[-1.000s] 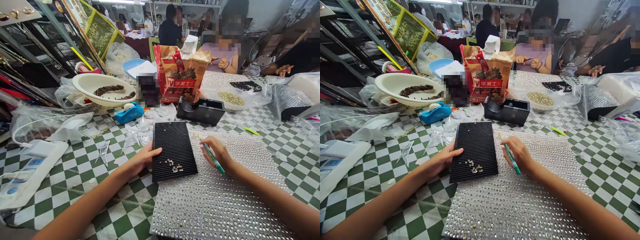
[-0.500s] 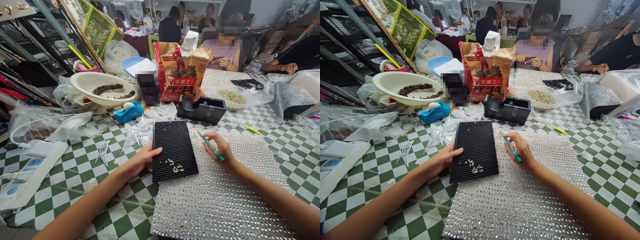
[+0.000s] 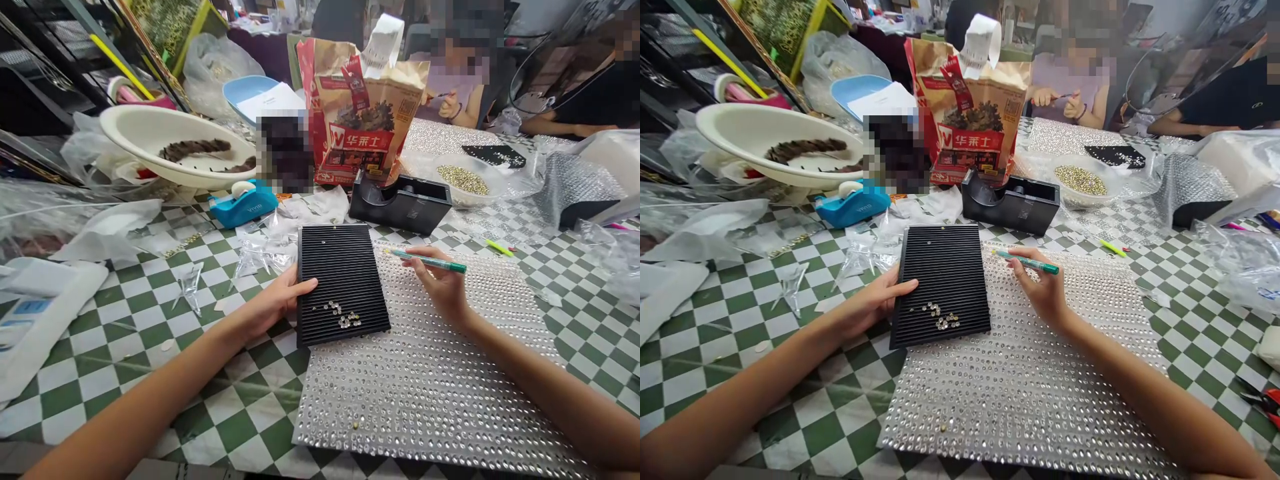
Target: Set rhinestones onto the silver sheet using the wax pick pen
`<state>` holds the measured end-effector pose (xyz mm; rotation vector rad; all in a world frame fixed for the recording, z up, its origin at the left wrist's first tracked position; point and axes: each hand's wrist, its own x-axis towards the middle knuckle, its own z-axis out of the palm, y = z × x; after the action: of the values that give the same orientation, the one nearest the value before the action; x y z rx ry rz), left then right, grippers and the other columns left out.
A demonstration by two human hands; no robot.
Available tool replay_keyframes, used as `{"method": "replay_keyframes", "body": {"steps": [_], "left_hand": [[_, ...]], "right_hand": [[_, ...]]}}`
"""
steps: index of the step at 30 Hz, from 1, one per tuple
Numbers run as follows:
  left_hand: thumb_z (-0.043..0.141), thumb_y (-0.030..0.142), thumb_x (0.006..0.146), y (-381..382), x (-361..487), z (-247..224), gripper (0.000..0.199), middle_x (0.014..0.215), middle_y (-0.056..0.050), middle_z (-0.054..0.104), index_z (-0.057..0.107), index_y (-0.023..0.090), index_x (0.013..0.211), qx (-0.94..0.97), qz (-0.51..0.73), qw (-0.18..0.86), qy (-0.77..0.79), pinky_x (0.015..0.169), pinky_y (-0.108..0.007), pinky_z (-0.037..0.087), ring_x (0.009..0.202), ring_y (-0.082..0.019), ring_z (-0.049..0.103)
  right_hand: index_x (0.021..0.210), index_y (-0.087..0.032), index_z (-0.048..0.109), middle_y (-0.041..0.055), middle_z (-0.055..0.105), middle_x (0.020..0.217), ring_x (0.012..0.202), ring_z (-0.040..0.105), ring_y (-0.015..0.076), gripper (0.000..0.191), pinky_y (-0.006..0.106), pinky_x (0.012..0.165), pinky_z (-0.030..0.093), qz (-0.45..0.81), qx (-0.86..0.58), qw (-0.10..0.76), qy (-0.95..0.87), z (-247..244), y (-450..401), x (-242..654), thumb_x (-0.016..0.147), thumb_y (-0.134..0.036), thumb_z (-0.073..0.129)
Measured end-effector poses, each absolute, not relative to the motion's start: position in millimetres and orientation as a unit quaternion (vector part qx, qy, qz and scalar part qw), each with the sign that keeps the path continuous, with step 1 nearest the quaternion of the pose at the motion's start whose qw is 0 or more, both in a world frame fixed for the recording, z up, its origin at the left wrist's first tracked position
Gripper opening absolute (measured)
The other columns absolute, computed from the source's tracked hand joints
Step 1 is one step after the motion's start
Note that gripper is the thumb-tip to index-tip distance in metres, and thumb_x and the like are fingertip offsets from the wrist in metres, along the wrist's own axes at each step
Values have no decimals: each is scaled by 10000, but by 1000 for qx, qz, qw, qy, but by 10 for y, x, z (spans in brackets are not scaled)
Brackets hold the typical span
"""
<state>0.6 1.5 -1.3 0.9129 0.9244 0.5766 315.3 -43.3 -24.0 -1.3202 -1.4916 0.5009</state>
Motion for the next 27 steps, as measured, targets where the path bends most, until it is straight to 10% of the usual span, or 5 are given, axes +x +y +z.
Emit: {"method": "replay_keyframes", "body": {"steps": [27], "left_hand": [[903, 355, 819, 25, 18, -2, 724, 1491, -78, 686, 611, 283, 1477, 406, 267, 765, 422, 822, -251, 669, 1337, -318, 676]], "right_hand": [[1148, -226, 819, 60, 835, 1137, 1012, 823, 259, 247, 454, 928, 686, 137, -547, 460, -686, -178, -417, 3135, 968, -241, 650]]}}
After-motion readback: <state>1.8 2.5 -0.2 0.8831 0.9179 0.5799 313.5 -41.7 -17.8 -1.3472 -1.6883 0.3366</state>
